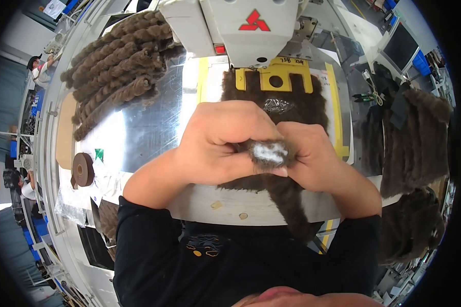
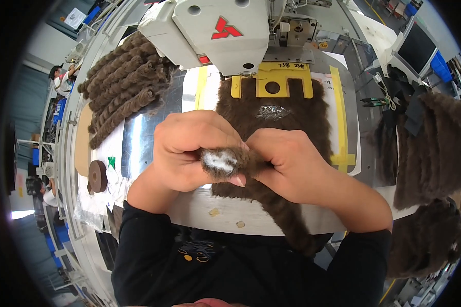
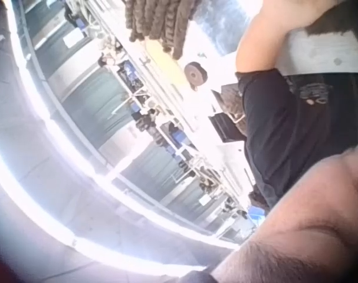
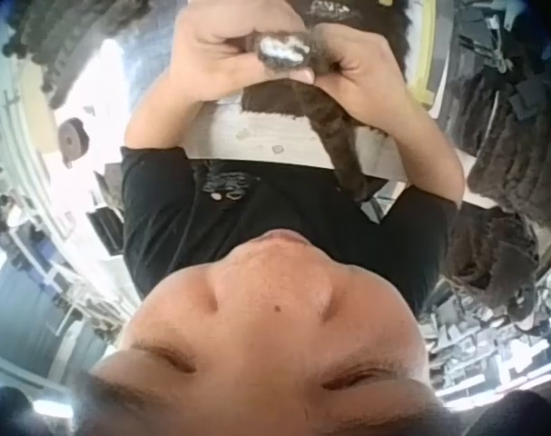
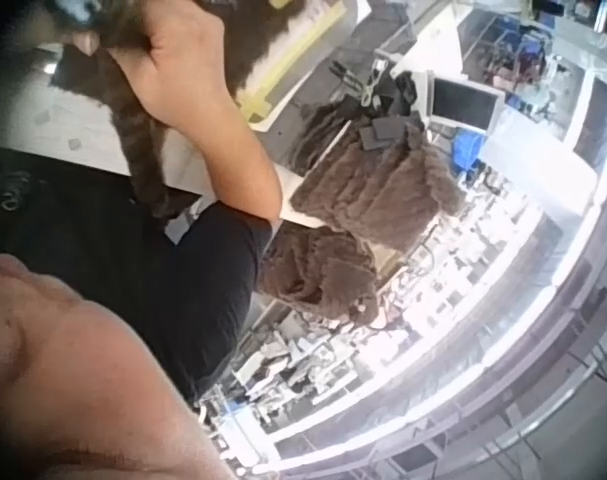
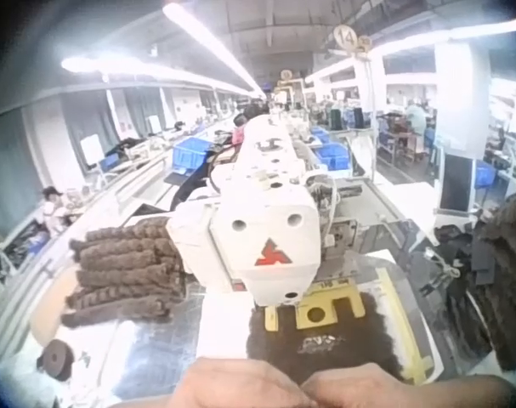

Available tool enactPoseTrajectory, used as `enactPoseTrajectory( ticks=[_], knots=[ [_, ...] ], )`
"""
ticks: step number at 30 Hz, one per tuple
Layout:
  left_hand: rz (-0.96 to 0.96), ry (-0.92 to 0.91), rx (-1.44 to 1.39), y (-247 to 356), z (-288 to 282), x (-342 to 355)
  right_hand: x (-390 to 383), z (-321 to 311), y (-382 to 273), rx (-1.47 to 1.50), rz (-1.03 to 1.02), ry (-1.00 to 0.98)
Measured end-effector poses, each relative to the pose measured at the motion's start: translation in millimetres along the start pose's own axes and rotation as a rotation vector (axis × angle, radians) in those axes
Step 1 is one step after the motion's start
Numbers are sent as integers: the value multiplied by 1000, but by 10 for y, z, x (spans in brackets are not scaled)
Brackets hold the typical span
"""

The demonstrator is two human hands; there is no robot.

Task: Sewing fur strips onto a fur base using an industrial sewing machine.

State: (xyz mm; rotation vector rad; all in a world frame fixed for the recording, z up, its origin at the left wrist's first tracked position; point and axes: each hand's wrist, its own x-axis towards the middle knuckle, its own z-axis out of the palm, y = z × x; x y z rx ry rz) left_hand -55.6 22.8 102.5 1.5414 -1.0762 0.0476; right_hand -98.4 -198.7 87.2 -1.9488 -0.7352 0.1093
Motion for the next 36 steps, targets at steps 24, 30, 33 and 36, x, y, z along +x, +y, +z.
enactPoseTrajectory(
  ticks=[24, 30, 33, 36],
  knots=[
    [-29, 76, 193, -81, 274, -105, -30, -251, -192, 13, -145, 220],
    [7, 41, 198, -81, 335, -107, -98, -218, -219, -27, -241, 256],
    [-53, 18, 131, -157, 324, -84, -85, -231, -191, -59, -207, 278],
    [-190, 11, -12, -157, 441, -123, -58, -315, -154, -63, -228, 280]
  ],
)
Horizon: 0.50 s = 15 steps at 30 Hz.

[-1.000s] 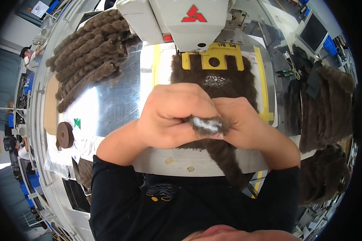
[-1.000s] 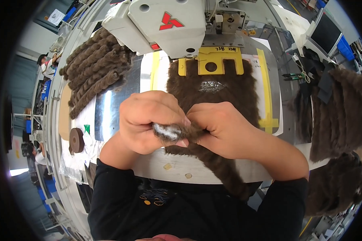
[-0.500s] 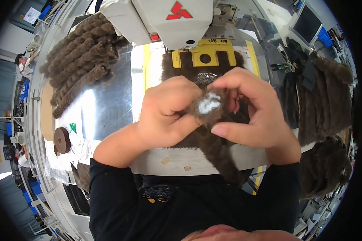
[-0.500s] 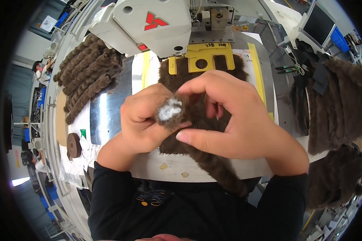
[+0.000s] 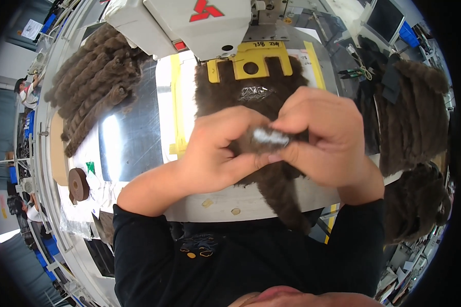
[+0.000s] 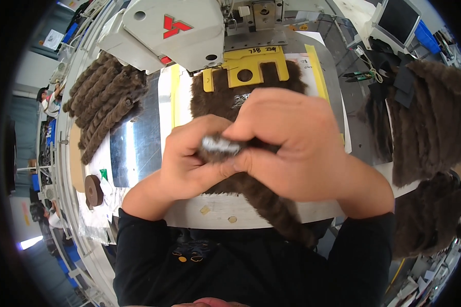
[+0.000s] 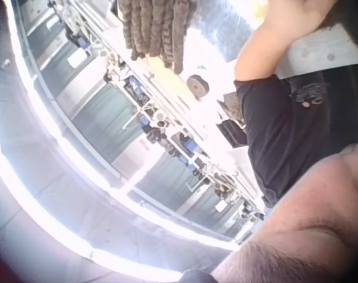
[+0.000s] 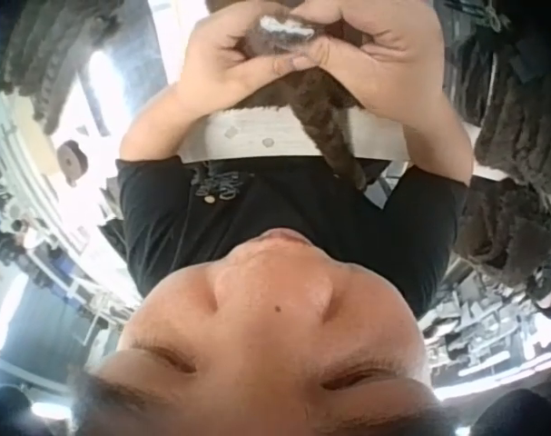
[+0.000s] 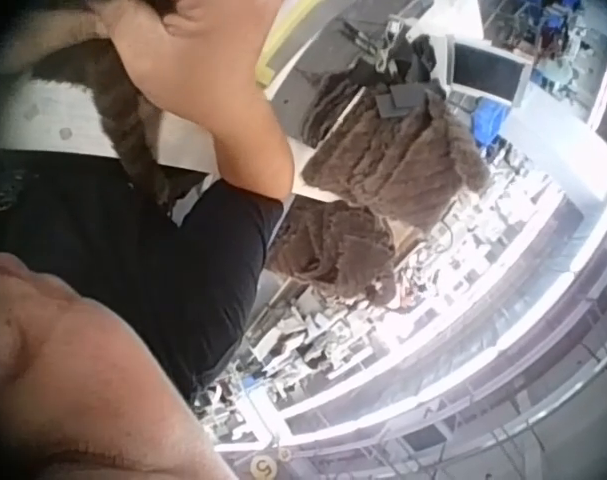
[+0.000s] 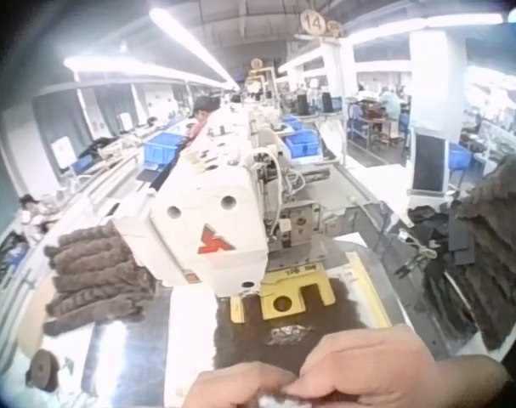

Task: Sewing fur strips onto a fur base using an industrial sewing machine.

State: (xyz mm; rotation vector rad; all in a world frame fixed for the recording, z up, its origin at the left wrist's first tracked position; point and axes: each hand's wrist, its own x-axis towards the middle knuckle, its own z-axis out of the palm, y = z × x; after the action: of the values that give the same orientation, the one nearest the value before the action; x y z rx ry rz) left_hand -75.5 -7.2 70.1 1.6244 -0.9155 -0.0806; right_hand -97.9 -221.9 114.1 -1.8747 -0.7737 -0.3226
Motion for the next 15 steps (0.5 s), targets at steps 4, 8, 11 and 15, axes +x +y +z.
enactPoseTrajectory(
  ticks=[4, 8, 11, 15],
  knots=[
    [-320, -8, -304, -116, 221, -145, 26, -103, 151, 50, 100, 66],
    [-275, 289, -445, -182, 233, 66, 169, -190, 590, 372, 480, 129],
    [-302, 168, -336, -231, 49, 190, 387, -210, 865, 414, 682, 27],
    [-415, -140, -117, -459, -171, 205, 437, -14, 1239, 336, 816, -103]
  ],
)
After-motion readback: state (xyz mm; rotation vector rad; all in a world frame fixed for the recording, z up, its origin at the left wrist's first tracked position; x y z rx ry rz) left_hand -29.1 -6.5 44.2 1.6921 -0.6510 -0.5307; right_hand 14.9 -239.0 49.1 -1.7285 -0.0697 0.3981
